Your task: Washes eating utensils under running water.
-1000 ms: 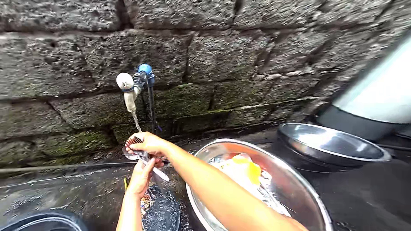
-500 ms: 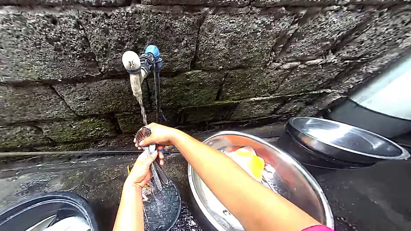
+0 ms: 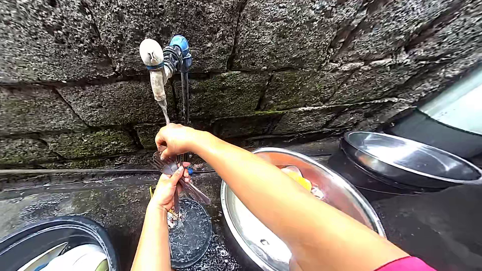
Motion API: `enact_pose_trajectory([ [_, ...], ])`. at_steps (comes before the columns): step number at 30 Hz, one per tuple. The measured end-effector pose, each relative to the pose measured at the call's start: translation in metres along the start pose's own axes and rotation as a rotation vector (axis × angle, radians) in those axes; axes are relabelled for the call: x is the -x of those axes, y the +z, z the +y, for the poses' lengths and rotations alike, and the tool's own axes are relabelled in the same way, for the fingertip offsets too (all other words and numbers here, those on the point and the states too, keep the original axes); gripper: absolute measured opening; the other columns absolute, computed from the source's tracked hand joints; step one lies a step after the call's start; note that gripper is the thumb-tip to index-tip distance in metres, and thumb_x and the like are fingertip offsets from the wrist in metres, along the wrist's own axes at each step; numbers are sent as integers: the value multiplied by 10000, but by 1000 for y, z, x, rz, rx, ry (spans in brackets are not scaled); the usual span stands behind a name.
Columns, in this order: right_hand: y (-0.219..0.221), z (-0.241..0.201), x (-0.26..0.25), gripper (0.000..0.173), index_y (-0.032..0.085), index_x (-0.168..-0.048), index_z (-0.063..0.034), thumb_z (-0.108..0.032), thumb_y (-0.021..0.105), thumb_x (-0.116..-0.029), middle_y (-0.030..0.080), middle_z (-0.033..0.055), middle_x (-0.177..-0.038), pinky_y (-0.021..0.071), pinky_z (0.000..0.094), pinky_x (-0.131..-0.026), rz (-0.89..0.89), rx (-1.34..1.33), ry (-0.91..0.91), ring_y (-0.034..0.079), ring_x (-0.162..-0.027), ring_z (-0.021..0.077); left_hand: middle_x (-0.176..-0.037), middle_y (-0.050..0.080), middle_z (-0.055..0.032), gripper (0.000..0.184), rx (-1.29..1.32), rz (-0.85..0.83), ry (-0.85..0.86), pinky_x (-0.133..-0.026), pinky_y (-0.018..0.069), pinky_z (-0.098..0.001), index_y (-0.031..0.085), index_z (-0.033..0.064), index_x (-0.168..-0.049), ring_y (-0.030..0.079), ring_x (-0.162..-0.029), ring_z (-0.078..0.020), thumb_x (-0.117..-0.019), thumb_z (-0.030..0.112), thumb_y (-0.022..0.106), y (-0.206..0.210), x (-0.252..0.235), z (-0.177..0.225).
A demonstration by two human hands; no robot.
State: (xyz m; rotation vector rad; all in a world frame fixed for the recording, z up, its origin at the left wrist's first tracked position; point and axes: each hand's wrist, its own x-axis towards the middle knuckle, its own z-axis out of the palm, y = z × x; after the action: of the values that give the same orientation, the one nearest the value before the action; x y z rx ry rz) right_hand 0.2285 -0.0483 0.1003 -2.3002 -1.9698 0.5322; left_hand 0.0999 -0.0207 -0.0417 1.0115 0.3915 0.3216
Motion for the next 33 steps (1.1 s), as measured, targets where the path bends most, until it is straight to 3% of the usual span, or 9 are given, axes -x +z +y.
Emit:
enact_pose_trajectory([
  [3,3,1,-2,314,698,-1070,-40,-345,663,-1006,671,154,-1130,486,547,-904,2,36,48,627,-1098,316,-753,625,-2,307,32,-1,-14,-621,560,-202,623,35,-1178,612,-628,-55,-1114,144,343,-1,-2,2],
  [8,1,8,6,414,637,-1363,-36,55,609,-961,619,224,-1362,402,524,-1098,-63,-107,-56,556,-1296,369,-848,680,3,360,6,118,7,-641,558,-190,595,57,-1237,648,-695,-48,-1132,218,290,-3,-1,5],
  [14,10,4,5,221,697,-1145,-72,-225,682,-986,687,149,-1173,487,593,-903,-32,81,99,630,-1148,336,-838,658,-6,310,-22,88,-42,-741,596,-262,575,66,-1234,658,-719,-91,-1129,209,321,2,0,4],
  [20,21,18,4,353,710,-1160,-11,-253,458,-1107,678,182,-1204,464,527,-999,34,-31,-39,621,-1177,325,-751,598,47,270,-60,101,-16,-651,556,-204,605,115,-1114,598,-644,-47,-1122,205,351,1,1,4],
  [22,24,19,6,356,665,-1295,1,-170,409,-1116,639,196,-1324,431,462,-1069,55,-175,-55,593,-1249,309,-751,599,42,289,-4,110,-13,-623,547,-188,605,108,-1130,586,-617,-40,-1125,207,333,1,-1,2],
  [25,24,15,9,549,494,-1505,-121,72,537,-993,556,179,-1462,521,504,-963,15,-276,-54,610,-1231,346,-781,569,29,293,82,61,-9,-604,508,-190,557,122,-1084,533,-596,-48,-1123,182,273,1,-4,-2],
  [27,25,14,7,559,533,-1434,-52,121,620,-909,606,229,-1358,499,530,-999,28,-185,-104,609,-1217,386,-780,580,38,279,59,43,9,-610,508,-194,556,142,-1013,530,-595,-44,-1112,158,295,1,-5,-3],
  [30,27,17,4,324,641,-1312,-3,7,564,-998,658,206,-1297,418,493,-1111,109,-48,-186,586,-1271,355,-782,586,88,223,-91,68,53,-656,520,-196,551,182,-1012,542,-637,-21,-1091,121,351,1,-6,-5],
  [33,21,21,17,375,622,-1378,10,-120,391,-1112,647,169,-1381,392,387,-1155,259,-270,-205,580,-1329,249,-763,570,118,221,-155,105,106,-630,510,-167,566,175,-1113,533,-614,2,-1085,109,358,-4,-15,-10],
])
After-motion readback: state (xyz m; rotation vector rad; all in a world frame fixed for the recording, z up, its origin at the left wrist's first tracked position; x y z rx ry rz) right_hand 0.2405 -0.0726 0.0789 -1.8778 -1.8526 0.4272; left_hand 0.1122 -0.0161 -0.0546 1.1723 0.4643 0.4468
